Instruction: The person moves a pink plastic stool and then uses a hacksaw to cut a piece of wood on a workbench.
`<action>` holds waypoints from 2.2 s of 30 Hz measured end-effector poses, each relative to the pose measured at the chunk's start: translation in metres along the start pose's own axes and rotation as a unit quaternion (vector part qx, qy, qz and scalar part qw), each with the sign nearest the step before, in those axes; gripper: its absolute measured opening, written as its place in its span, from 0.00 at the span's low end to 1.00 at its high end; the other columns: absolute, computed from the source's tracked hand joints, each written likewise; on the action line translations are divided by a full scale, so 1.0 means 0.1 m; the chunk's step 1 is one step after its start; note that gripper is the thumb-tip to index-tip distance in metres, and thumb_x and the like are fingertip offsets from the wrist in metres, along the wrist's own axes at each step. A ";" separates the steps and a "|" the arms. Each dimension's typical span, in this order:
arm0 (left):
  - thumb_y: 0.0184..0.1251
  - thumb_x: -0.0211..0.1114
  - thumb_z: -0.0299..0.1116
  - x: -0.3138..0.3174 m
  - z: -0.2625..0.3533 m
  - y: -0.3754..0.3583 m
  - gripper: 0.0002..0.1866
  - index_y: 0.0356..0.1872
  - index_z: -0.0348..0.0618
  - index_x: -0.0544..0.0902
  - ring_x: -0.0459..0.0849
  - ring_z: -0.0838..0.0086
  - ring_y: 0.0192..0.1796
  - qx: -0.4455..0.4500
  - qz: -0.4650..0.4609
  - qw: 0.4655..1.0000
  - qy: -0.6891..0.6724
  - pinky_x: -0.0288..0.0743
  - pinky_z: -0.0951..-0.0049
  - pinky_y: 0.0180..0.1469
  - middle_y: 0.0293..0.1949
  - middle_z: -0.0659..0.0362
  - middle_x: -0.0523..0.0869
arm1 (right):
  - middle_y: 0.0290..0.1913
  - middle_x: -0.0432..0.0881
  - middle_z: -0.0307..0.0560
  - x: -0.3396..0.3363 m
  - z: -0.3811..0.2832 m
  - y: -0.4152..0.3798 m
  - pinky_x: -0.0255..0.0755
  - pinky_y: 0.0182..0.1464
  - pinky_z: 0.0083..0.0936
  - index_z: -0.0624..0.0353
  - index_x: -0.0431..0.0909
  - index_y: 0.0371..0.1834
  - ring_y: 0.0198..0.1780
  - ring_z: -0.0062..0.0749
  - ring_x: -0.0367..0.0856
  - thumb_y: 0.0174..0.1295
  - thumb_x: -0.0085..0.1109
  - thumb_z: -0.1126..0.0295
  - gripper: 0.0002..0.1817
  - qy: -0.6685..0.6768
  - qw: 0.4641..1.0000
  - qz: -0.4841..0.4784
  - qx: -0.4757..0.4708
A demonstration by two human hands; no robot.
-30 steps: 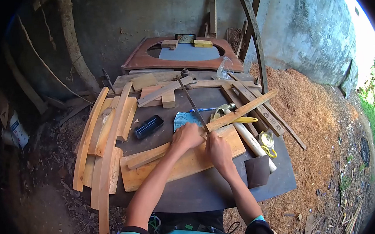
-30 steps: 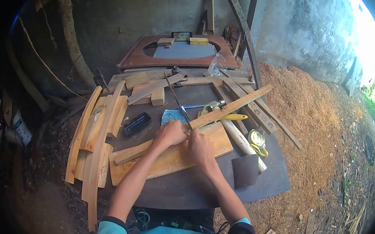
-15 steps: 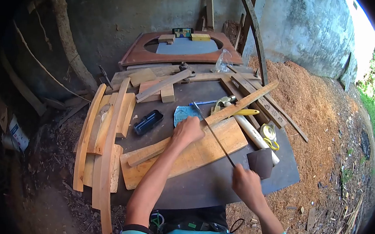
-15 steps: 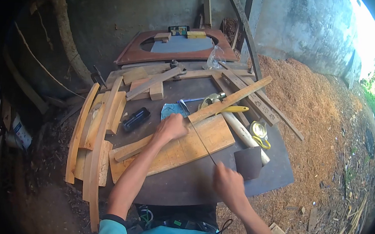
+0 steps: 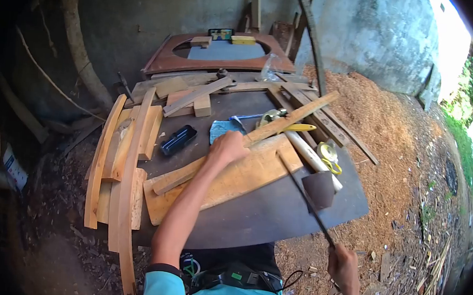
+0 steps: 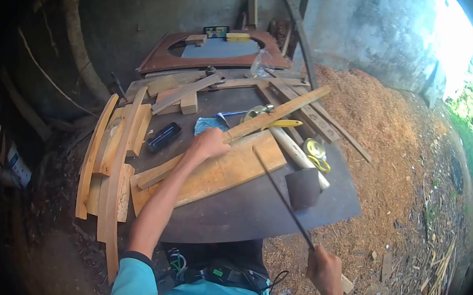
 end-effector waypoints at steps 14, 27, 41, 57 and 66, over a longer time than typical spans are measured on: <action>0.44 0.65 0.41 -0.05 0.13 -0.06 0.23 0.37 0.29 0.78 0.82 0.51 0.45 0.068 0.016 0.996 0.050 0.76 0.58 0.47 0.39 0.38 0.82 | 0.21 0.76 0.58 0.73 -0.60 1.03 0.69 0.26 0.46 0.62 0.67 0.39 0.24 0.55 0.77 0.60 0.51 0.71 0.08 0.077 0.988 0.070 -0.111; 0.43 0.64 0.41 0.14 -0.06 0.05 0.20 0.21 0.26 0.79 0.84 0.60 0.24 0.004 -0.035 0.999 -0.033 0.78 0.63 0.34 0.19 0.44 0.82 | 0.18 0.75 0.60 0.98 -0.81 1.41 0.70 0.24 0.47 0.62 0.66 0.32 0.22 0.57 0.77 0.59 0.50 0.72 0.05 0.041 0.990 0.039 -0.127; 0.41 0.64 0.39 0.04 -0.02 0.01 0.20 0.29 0.27 0.81 0.83 0.49 0.40 -0.004 -0.018 1.000 -0.019 0.78 0.58 0.43 0.33 0.36 0.82 | 0.22 0.79 0.58 1.29 -1.13 2.05 0.74 0.27 0.44 0.63 0.68 0.34 0.26 0.54 0.81 0.55 0.48 0.72 0.07 -0.030 0.986 0.031 -0.161; 0.43 0.65 0.38 0.07 -0.08 0.06 0.20 0.31 0.28 0.81 0.84 0.51 0.38 -0.017 -0.046 0.998 -0.048 0.78 0.61 0.41 0.33 0.37 0.82 | 0.19 0.76 0.61 1.01 -1.02 1.74 0.72 0.28 0.47 0.62 0.69 0.27 0.24 0.58 0.77 0.59 0.48 0.69 0.08 -0.020 0.993 -0.004 -0.115; 0.42 0.67 0.34 0.24 -0.18 0.15 0.12 0.18 0.33 0.79 0.79 0.75 0.16 0.030 -0.068 0.968 -0.241 0.73 0.73 0.20 0.16 0.55 0.80 | 0.19 0.75 0.53 0.27 -0.24 0.24 0.67 0.24 0.41 0.61 0.72 0.31 0.22 0.51 0.76 0.61 0.52 0.70 0.06 0.088 0.990 0.111 0.018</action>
Point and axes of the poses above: each hand's wrist, its own y-axis towards the middle knuckle, its own x-axis out of the palm, z = x × y, the point moved 9 cm from there along y, towards the middle knuckle
